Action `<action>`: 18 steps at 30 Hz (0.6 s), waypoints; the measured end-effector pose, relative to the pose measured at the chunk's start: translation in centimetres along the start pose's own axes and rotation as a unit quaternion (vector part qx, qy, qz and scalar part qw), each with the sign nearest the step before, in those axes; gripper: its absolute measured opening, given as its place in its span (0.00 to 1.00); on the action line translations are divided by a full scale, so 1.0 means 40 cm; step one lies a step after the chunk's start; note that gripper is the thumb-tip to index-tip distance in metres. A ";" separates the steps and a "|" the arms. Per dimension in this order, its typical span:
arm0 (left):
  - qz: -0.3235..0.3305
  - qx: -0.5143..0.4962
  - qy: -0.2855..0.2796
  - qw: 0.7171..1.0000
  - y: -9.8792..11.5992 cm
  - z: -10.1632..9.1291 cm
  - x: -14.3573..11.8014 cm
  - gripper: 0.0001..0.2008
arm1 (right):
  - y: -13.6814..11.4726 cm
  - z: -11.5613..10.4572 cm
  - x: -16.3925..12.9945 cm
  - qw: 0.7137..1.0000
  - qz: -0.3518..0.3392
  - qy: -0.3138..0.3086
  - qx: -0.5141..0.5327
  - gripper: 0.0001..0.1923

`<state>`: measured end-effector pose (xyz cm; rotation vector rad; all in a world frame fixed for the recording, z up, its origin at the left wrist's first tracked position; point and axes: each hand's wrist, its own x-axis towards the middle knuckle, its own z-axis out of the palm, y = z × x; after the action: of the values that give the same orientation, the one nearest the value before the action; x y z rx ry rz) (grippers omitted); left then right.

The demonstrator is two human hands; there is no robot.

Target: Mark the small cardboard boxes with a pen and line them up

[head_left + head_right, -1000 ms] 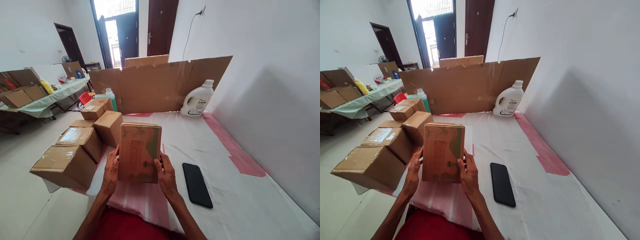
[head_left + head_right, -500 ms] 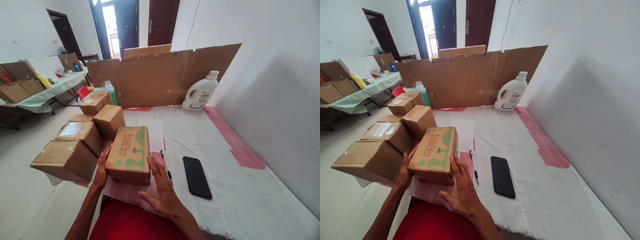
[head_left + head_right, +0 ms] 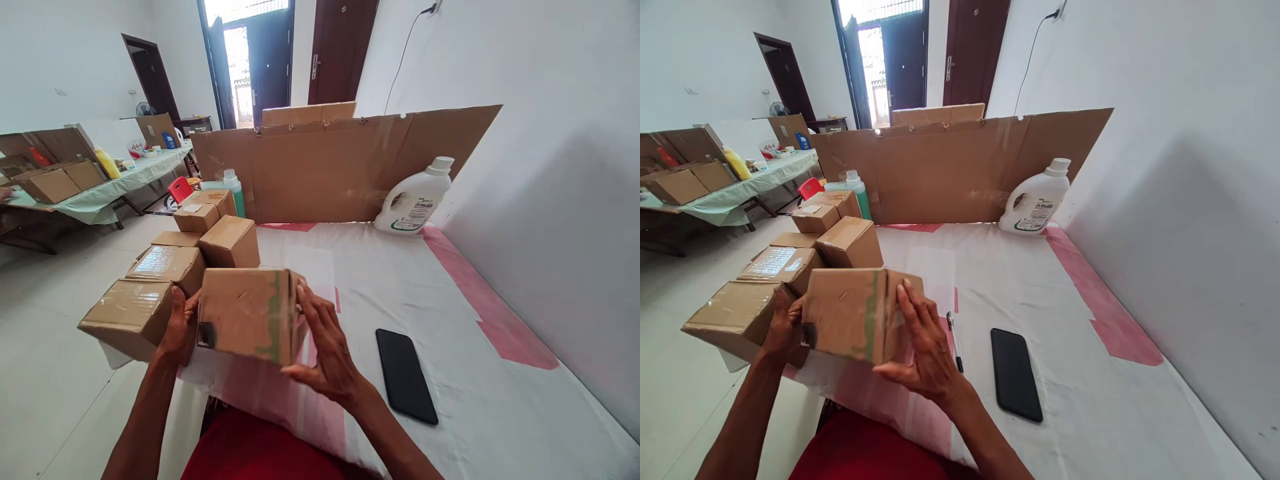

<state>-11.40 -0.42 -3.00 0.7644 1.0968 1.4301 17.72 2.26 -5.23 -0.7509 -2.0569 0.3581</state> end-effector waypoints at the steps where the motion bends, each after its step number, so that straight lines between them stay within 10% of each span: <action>1: 0.004 -0.007 -0.013 1.000 -0.005 -0.002 -0.003 0.47 | 0.004 -0.002 0.005 0.999 0.028 0.010 0.019 0.53; 9: 0.089 0.108 -0.051 0.989 -0.076 0.001 -0.004 0.40 | 0.052 0.039 -0.007 0.980 0.145 0.067 0.114 0.42; 18: 0.259 0.367 -0.068 0.891 0.008 0.089 -0.100 0.46 | -0.066 0.017 -0.063 0.944 0.245 0.134 0.178 0.39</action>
<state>-7.61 -3.61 -0.93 1.7810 1.4005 1.3359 17.21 -1.36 -5.89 -1.0154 -1.4771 0.8348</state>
